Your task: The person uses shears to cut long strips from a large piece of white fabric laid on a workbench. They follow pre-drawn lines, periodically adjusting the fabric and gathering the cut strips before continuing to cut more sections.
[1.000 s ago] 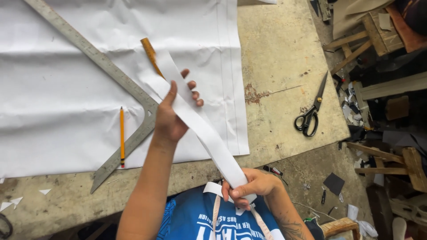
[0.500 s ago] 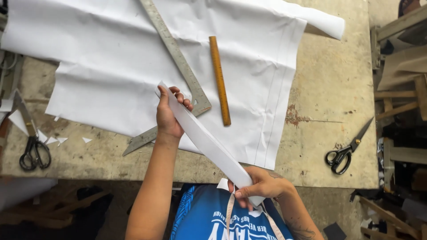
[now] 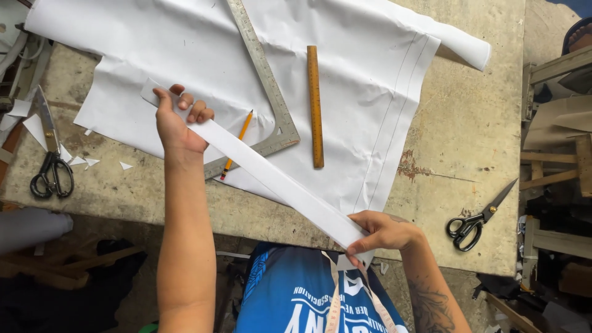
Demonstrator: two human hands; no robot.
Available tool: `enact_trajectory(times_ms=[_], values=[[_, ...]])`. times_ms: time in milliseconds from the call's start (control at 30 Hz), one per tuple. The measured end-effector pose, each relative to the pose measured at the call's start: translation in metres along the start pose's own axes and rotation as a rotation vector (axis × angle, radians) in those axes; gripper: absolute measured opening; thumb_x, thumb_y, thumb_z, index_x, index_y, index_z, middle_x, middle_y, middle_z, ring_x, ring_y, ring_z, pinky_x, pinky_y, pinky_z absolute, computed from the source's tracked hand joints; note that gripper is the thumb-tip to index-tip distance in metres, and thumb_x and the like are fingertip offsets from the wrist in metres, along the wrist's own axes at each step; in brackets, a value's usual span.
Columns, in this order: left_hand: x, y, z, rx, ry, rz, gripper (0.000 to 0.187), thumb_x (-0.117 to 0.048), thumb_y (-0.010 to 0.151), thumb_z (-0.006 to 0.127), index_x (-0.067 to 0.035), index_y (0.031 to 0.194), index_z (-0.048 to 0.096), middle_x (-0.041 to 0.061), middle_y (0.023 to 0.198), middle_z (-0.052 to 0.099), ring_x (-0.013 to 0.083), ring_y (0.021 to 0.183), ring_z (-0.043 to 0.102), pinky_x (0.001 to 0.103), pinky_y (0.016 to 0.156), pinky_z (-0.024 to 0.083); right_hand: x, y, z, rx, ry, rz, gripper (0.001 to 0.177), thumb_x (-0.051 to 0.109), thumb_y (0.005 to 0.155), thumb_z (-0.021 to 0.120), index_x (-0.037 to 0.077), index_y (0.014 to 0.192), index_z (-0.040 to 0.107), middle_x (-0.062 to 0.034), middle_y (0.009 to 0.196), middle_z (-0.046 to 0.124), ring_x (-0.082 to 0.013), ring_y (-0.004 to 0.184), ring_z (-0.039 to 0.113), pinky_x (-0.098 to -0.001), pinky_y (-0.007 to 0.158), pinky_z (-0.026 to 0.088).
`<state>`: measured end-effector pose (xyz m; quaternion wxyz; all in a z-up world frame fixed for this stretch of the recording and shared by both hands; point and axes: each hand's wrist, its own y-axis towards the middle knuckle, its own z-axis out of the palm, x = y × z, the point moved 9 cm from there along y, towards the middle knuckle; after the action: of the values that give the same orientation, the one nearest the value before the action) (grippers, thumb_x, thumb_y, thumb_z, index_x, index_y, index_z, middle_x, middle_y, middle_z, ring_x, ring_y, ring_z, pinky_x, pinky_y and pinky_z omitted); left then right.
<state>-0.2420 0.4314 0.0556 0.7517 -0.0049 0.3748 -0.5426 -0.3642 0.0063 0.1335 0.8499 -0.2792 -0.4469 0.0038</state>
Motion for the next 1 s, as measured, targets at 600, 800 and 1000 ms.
enact_trajectory(times_ms=[600,800,1000], values=[[-0.134,0.007,-0.055,-0.175,-0.048,0.091,0.033,-0.037,0.107,0.052,-0.010,0.091,0.064,-0.004,0.061,0.031,0.0098,0.049,0.023,0.027,0.050,0.018,-0.054,0.047,0.023,0.044,0.206,0.149,0.026,0.030,0.112,0.060,0.006,0.122,0.058,0.0005,0.066,0.037,-0.0104,0.053,0.030,-0.0238,0.047,0.031],[-0.128,0.054,-0.141,-0.078,-0.101,0.153,0.038,-0.042,0.111,0.053,-0.009,0.101,0.070,-0.005,0.060,0.035,0.0071,0.048,0.024,0.025,0.051,0.022,-0.062,0.070,-0.007,-0.285,0.181,0.078,0.032,0.019,0.107,0.064,-0.006,0.125,0.070,-0.0156,0.098,0.081,-0.0197,0.061,0.071,-0.0269,0.050,0.054],[-0.170,0.048,-0.200,-0.376,0.047,0.353,0.051,-0.049,0.104,0.055,-0.009,0.118,0.084,0.003,0.077,0.061,0.0182,0.072,0.067,0.031,0.066,0.057,-0.045,0.108,-0.056,-0.678,0.185,-0.012,0.026,0.007,0.093,0.082,-0.007,0.115,0.078,-0.0236,0.096,0.081,-0.0320,0.073,0.082,-0.0340,0.060,0.065]])
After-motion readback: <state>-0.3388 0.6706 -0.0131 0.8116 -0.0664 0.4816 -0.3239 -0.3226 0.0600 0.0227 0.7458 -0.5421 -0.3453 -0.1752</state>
